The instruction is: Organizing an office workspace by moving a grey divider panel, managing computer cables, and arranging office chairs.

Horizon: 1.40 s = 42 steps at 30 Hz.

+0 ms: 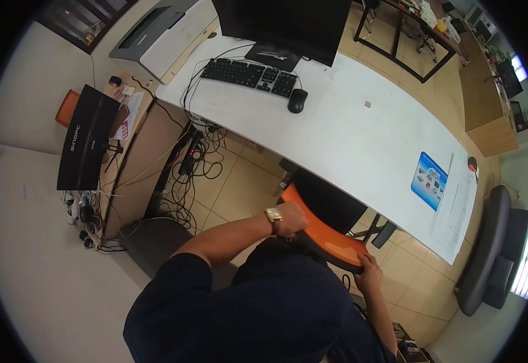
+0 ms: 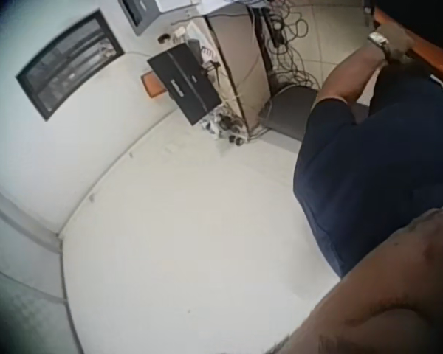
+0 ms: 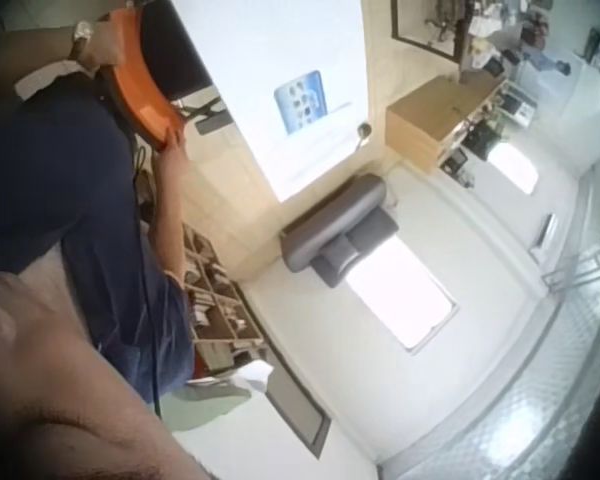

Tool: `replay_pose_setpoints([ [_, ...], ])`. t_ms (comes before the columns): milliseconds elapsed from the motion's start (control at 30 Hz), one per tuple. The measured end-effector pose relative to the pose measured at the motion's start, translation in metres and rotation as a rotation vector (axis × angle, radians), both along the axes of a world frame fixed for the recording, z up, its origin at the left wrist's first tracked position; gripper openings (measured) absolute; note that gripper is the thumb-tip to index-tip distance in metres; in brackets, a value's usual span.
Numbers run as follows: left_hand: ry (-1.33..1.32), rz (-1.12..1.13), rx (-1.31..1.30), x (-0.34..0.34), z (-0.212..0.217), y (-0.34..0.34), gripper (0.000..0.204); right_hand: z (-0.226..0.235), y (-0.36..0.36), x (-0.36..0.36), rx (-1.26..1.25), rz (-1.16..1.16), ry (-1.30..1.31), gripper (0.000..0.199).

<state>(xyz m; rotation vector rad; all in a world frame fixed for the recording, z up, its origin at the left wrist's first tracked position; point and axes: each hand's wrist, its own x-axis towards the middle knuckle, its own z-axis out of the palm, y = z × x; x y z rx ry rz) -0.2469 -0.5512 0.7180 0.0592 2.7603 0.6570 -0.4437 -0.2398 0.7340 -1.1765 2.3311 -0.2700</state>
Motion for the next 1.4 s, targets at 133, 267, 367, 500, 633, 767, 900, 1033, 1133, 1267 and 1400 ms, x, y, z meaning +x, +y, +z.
replay_pose_setpoints([
  [133,-0.024,0.033,0.004,0.033,-0.002,-0.01,0.009,0.011,-0.028,0.008,0.055,0.059,-0.009,0.051],
  [267,0.03,0.107,0.019,0.042,-0.008,-0.012,0.01,0.014,-0.044,0.006,0.106,0.147,0.027,0.048],
  [367,0.028,0.123,0.012,0.039,-0.009,-0.011,0.01,0.01,-0.041,0.007,0.131,0.152,0.05,0.044],
  [500,0.007,0.142,-0.027,0.029,0.003,-0.014,0.013,-0.004,-0.029,0.008,0.076,0.151,0.089,0.039],
  [633,0.019,0.161,-0.065,0.036,0.0,-0.009,0.014,-0.007,-0.032,0.005,0.108,0.234,0.1,0.047],
  [767,0.107,0.277,-0.131,0.044,-0.019,0.005,0.012,-0.006,-0.037,0.002,0.198,0.329,0.125,0.042],
  [900,0.096,0.372,-0.254,0.048,-0.003,0.016,0.011,-0.003,-0.042,-0.002,0.29,0.407,0.129,0.042],
  [1033,0.081,0.455,-0.321,0.051,0.002,0.024,0.012,0.011,-0.058,0.01,0.468,0.434,0.162,0.048],
  [1133,0.106,0.519,-0.354,0.054,-0.007,0.032,0.014,0.019,-0.069,0.02,0.56,0.456,0.154,0.056],
  [1267,0.169,0.535,-0.307,0.056,-0.006,0.031,0.016,0.03,-0.084,0.037,0.446,0.541,0.123,0.077],
  [1400,0.347,0.653,-0.37,0.053,-0.036,0.036,0.02,0.038,-0.139,0.083,0.448,0.709,0.292,0.083],
])
